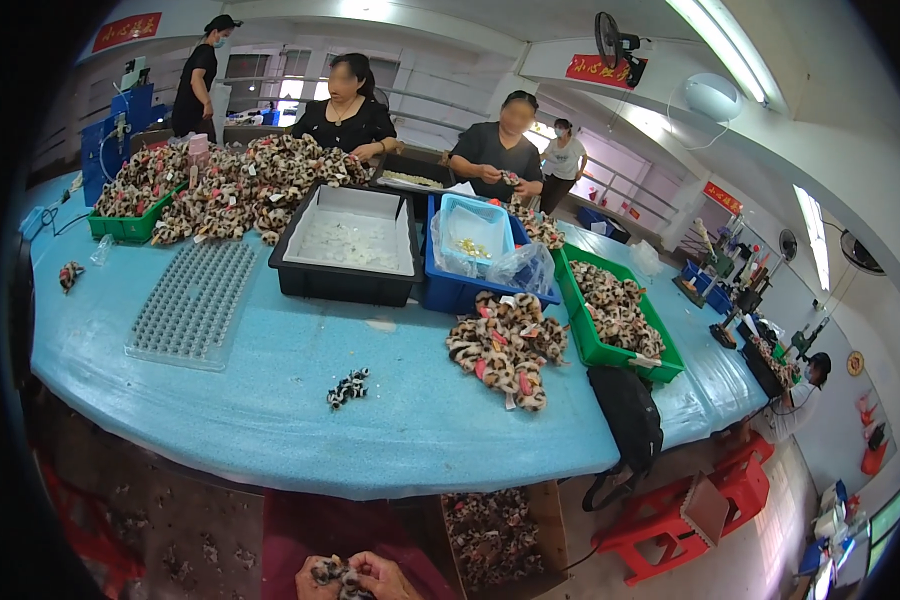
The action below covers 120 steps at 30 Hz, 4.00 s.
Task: The person assembles plastic eyes and plastic washers onto leopard-print plush toy fabric pieces by hand.
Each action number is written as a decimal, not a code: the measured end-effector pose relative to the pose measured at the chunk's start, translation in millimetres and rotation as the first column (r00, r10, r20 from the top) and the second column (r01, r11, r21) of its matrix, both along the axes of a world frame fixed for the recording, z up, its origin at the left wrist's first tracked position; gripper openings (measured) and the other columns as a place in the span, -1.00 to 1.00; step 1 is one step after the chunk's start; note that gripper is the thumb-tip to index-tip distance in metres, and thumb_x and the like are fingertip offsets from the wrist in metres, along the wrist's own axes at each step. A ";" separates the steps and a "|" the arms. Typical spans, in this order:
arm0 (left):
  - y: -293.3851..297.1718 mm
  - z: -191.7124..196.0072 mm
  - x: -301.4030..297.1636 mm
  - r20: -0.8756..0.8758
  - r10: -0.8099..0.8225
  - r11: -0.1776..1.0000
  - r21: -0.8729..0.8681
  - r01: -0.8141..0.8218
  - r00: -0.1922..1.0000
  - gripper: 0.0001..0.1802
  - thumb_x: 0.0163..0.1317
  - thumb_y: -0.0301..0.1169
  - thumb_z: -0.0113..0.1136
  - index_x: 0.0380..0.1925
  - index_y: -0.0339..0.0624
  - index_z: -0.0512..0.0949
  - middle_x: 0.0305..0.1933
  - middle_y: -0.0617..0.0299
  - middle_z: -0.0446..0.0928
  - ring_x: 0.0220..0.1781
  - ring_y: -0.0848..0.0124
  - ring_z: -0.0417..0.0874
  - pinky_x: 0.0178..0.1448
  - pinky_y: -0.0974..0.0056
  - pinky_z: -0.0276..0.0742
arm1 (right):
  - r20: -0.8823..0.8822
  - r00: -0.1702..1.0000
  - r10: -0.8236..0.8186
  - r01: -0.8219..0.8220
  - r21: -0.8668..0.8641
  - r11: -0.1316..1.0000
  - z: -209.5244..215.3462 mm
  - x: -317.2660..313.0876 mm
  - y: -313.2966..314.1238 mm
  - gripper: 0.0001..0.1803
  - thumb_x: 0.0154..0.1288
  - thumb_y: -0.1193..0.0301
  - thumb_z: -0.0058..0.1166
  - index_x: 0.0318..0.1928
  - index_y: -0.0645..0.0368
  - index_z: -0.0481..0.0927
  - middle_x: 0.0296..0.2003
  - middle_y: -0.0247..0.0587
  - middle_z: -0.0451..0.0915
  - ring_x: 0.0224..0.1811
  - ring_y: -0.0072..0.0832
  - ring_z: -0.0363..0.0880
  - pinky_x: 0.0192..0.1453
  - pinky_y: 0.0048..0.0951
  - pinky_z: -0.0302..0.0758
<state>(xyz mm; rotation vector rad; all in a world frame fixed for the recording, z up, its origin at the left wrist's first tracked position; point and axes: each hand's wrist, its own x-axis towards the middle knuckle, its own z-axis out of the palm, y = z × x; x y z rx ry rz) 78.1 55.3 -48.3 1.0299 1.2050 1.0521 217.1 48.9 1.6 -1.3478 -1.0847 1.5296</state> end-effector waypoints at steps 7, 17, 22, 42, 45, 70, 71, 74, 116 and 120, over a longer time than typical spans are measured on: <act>-18.8 -5.9 -8.6 0.198 -0.012 0.945 -0.317 0.075 0.980 -0.69 0.17 -0.33 0.24 -0.11 -0.17 0.47 -0.20 0.26 0.49 -0.21 0.47 0.48 -0.13 0.36 0.46 | 0.253 0.966 -0.054 -0.010 0.247 0.969 -25.9 -3.6 -17.3 -0.83 0.22 0.44 0.09 -0.21 0.19 0.44 -0.31 -0.21 0.49 -0.18 -0.41 0.50 -0.08 -0.42 0.43; -31.1 17.5 -47.8 0.261 -0.018 0.929 -0.353 0.113 0.965 -0.77 0.02 -0.71 0.01 -0.30 -0.28 0.51 -0.43 0.36 0.53 -0.37 0.63 0.50 -0.21 0.46 0.48 | 0.139 0.934 0.330 -0.353 0.205 0.913 -6.0 -1.4 -19.9 -0.90 0.06 0.61 0.14 -0.36 0.27 0.53 -0.43 -0.15 0.59 -0.40 -0.38 0.61 -0.27 -0.47 0.51; -39.7 22.3 -60.4 0.106 -0.148 0.942 -0.288 0.173 0.983 -0.90 0.14 -0.56 0.17 -0.32 -0.25 0.54 -0.38 0.35 0.55 -0.30 0.64 0.52 -0.18 0.48 0.47 | 0.521 0.779 0.350 -0.475 0.125 0.871 -32.0 23.3 11.9 -0.88 0.07 0.59 0.12 -0.32 0.21 0.55 -0.41 -0.12 0.61 -0.39 -0.24 0.62 -0.31 -0.39 0.51; -41.5 6.2 -66.0 0.269 -0.105 0.988 0.134 0.071 0.957 -0.84 0.04 -0.55 0.29 -0.33 -0.17 0.59 -0.27 0.20 0.41 -0.27 0.46 0.49 -0.14 0.41 0.44 | 0.922 0.287 0.259 -0.786 0.073 0.614 -84.4 12.0 77.8 -0.89 -0.05 0.58 -0.01 -0.42 0.19 0.51 -0.39 -0.09 0.52 -0.24 -0.13 0.55 -0.27 -0.17 0.55; -46.0 7.5 -61.3 0.345 -0.032 0.995 0.100 -0.003 0.938 -0.83 0.02 -0.55 0.31 -0.35 -0.15 0.59 -0.26 0.20 0.37 -0.26 0.47 0.47 -0.13 0.40 0.44 | 0.924 0.283 0.259 -0.779 0.064 0.623 -86.5 17.0 76.8 -0.88 -0.01 0.56 0.02 -0.39 0.16 0.55 -0.38 -0.12 0.53 -0.25 -0.16 0.56 -0.27 -0.19 0.54; -44.3 16.6 -61.2 0.072 -0.033 0.985 0.171 0.021 0.997 -0.82 -0.09 -0.58 0.36 -0.43 -0.14 0.64 -0.25 0.22 0.35 -0.25 0.47 0.45 -0.18 0.41 0.42 | -0.277 0.914 0.296 -0.386 -0.374 0.843 -1.3 -19.8 11.8 -0.85 0.19 0.60 0.11 -0.21 0.35 0.60 -0.38 -0.30 0.60 -0.41 -0.72 0.51 -0.31 -0.71 0.48; -44.0 17.0 -60.1 0.071 -0.037 0.985 0.170 0.025 0.997 -0.82 -0.09 -0.58 0.36 -0.43 -0.14 0.64 -0.25 0.22 0.35 -0.25 0.47 0.45 -0.18 0.41 0.42 | -0.261 0.918 0.300 -0.385 -0.396 0.833 -1.5 -20.0 11.6 -0.85 0.19 0.59 0.11 -0.20 0.35 0.60 -0.39 -0.31 0.60 -0.42 -0.72 0.50 -0.32 -0.71 0.47; -43.6 19.0 -58.0 0.069 -0.019 0.988 0.152 0.008 0.997 -0.81 -0.09 -0.59 0.36 -0.41 -0.14 0.63 -0.24 0.22 0.35 -0.27 0.48 0.44 -0.20 0.43 0.41 | -0.302 0.922 0.242 -0.346 -0.358 0.867 -6.3 -20.4 7.1 -0.85 0.21 0.56 0.11 -0.20 0.34 0.60 -0.40 -0.32 0.60 -0.43 -0.72 0.48 -0.34 -0.70 0.44; -49.8 5.9 -49.2 -0.287 0.148 0.984 -0.053 -0.169 0.946 -0.78 0.01 -0.53 0.24 -0.29 -0.35 0.54 -0.37 0.14 0.57 -0.34 0.37 0.60 -0.21 0.33 0.49 | -0.324 0.932 0.162 -0.285 -0.380 0.880 -41.6 -38.0 -7.8 -0.88 0.13 0.61 0.14 -0.36 0.33 0.44 -0.49 -0.31 0.56 -0.46 -0.69 0.55 -0.41 -0.64 0.51; -40.7 13.0 -48.5 -0.106 0.179 0.905 -0.371 -0.206 0.978 -0.74 0.07 -0.58 0.24 -0.20 -0.34 0.54 -0.28 0.20 0.62 -0.28 0.48 0.61 -0.15 0.40 0.52 | -0.279 0.939 0.203 -0.292 -0.329 0.898 -49.8 -31.5 -3.0 -0.91 0.16 0.63 0.10 -0.34 0.31 0.44 -0.46 -0.34 0.55 -0.48 -0.74 0.48 -0.43 -0.68 0.44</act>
